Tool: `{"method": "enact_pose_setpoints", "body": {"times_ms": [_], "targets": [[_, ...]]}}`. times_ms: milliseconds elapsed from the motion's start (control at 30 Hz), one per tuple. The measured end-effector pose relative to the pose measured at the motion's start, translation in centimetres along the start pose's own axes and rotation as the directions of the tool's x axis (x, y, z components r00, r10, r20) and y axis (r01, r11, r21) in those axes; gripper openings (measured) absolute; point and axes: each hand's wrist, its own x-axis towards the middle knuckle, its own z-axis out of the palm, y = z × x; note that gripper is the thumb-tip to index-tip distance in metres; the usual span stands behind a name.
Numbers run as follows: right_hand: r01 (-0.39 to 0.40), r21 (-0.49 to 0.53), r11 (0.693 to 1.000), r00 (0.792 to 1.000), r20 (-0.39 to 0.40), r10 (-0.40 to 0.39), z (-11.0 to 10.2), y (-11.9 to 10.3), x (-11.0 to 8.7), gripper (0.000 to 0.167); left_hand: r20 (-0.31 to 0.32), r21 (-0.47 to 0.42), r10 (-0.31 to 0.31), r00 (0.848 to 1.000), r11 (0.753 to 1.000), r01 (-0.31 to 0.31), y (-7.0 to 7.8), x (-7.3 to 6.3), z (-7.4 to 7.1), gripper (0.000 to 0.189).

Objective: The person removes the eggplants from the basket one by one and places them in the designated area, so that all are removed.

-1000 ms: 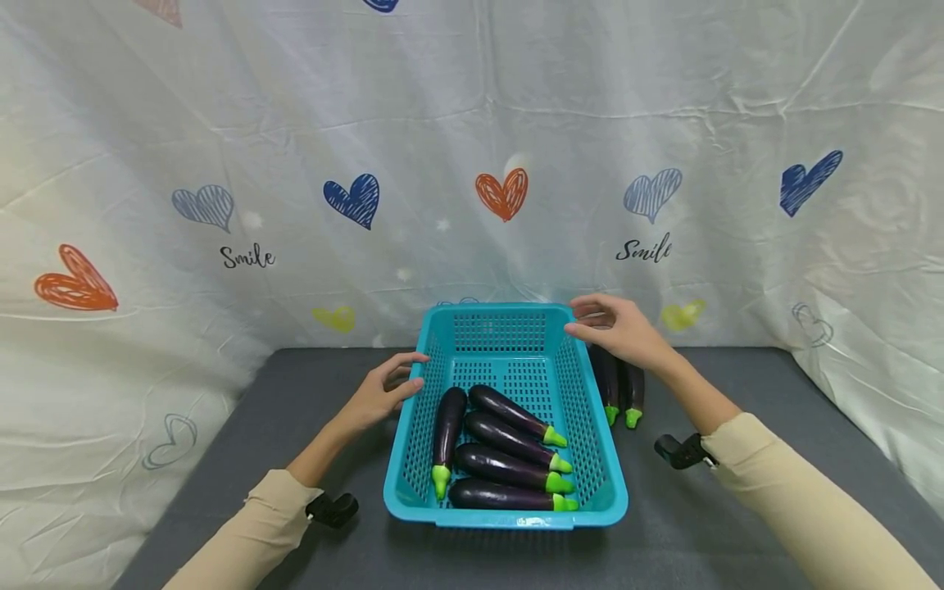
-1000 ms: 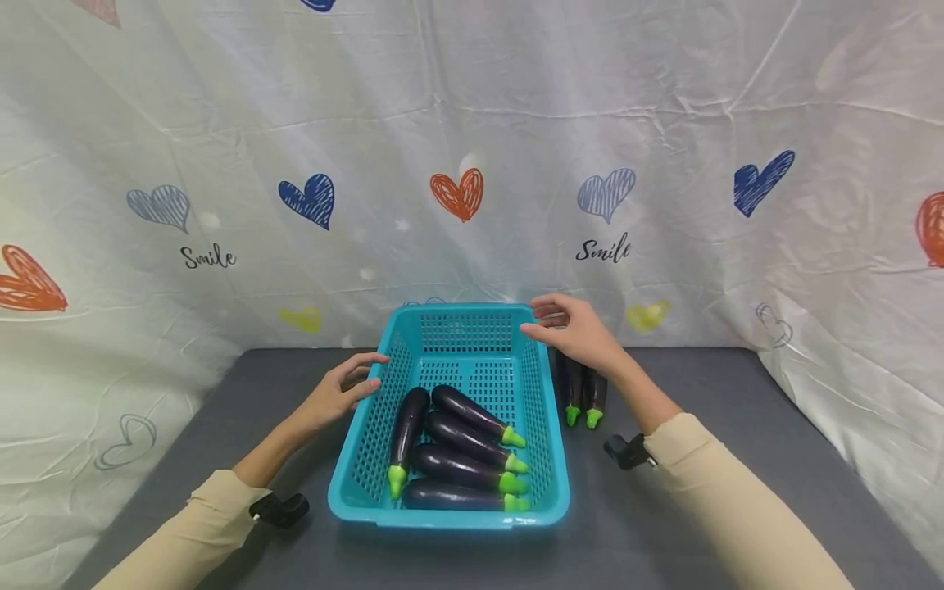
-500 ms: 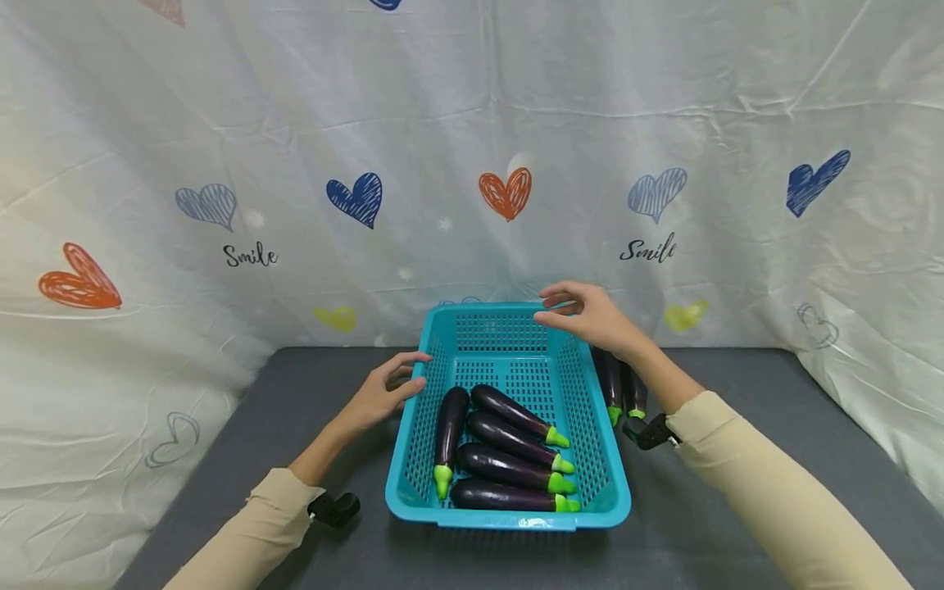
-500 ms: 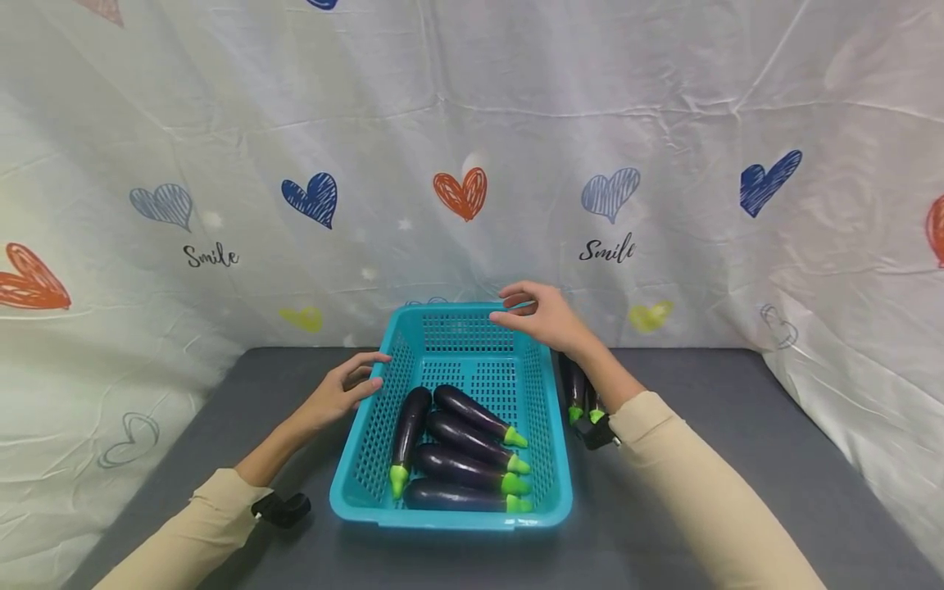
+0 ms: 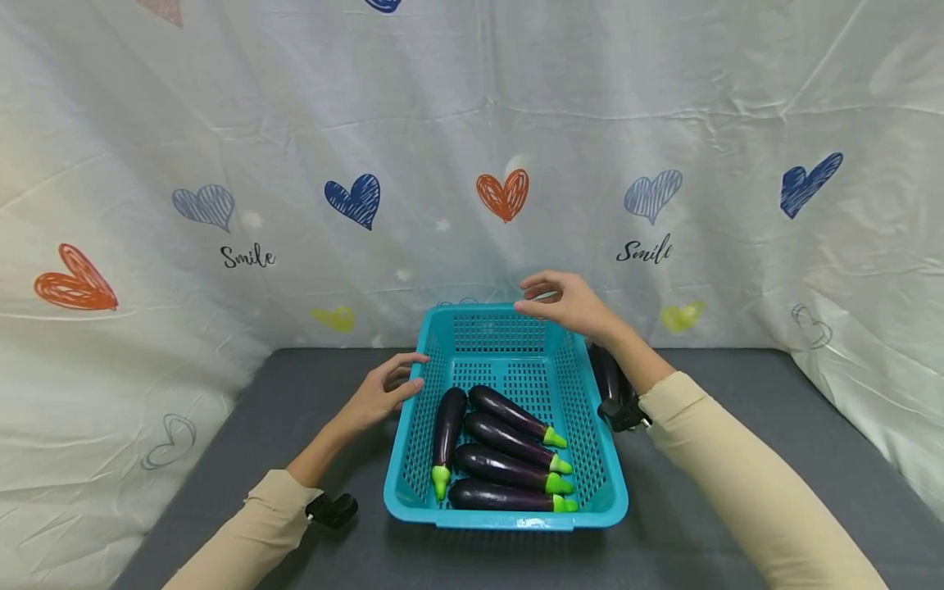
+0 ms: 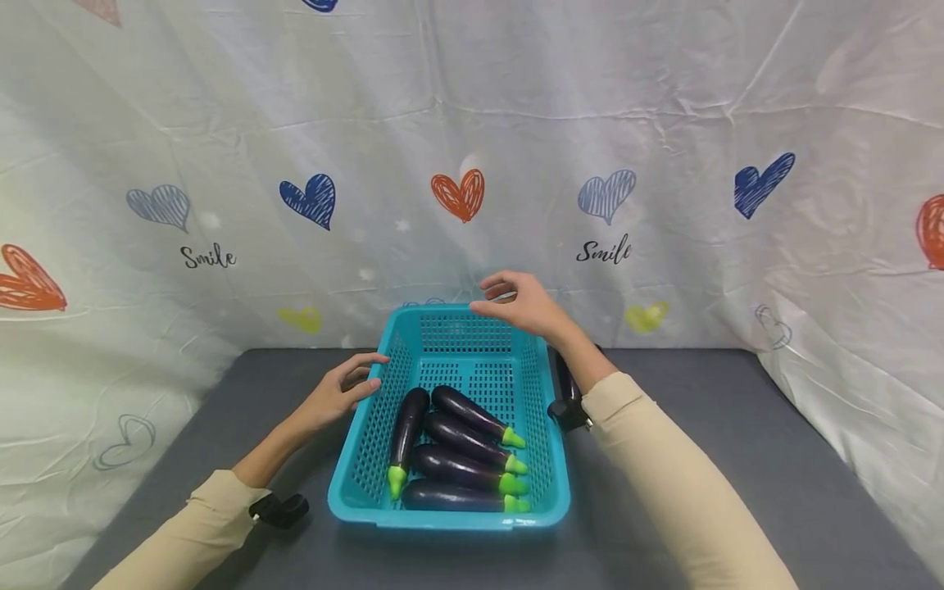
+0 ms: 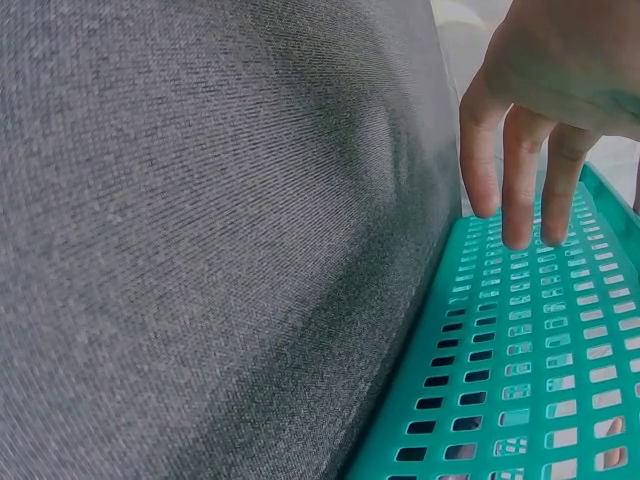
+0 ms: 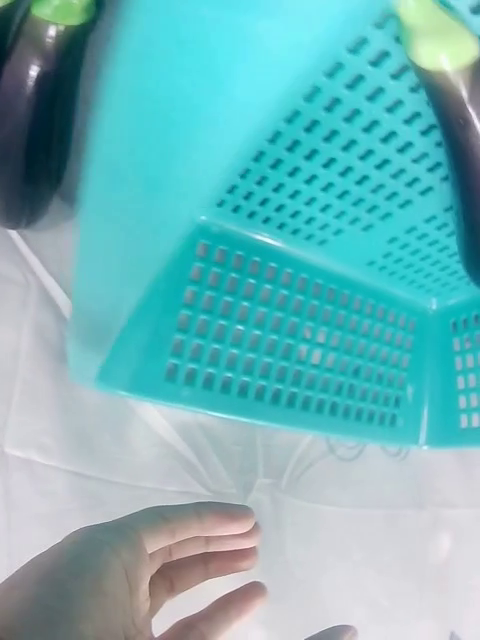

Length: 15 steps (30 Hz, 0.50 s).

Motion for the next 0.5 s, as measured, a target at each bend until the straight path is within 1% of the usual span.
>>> {"method": "enact_pose_setpoints", "body": {"times_ms": [167,367,500], "targets": [[-0.007,0.014,1.0,1.0,0.006,0.007,0.8,-0.4,0.4,0.046,0.001,0.015,0.001,1.0,1.0,-0.001,0.0,0.1,0.0,0.043],[-0.015,0.094,0.995,1.0,0.001,0.015,2.3,-0.5,1.1,0.045,0.0,0.021,0.005,1.0,1.0,-0.005,-0.1,0.1,0.0,0.043],[-0.013,0.141,0.99,1.0,0.0,0.013,3.4,0.1,1.6,0.046,0.002,0.016,0.002,1.0,1.0,-0.002,-0.1,0.1,0.0,0.043]]}}
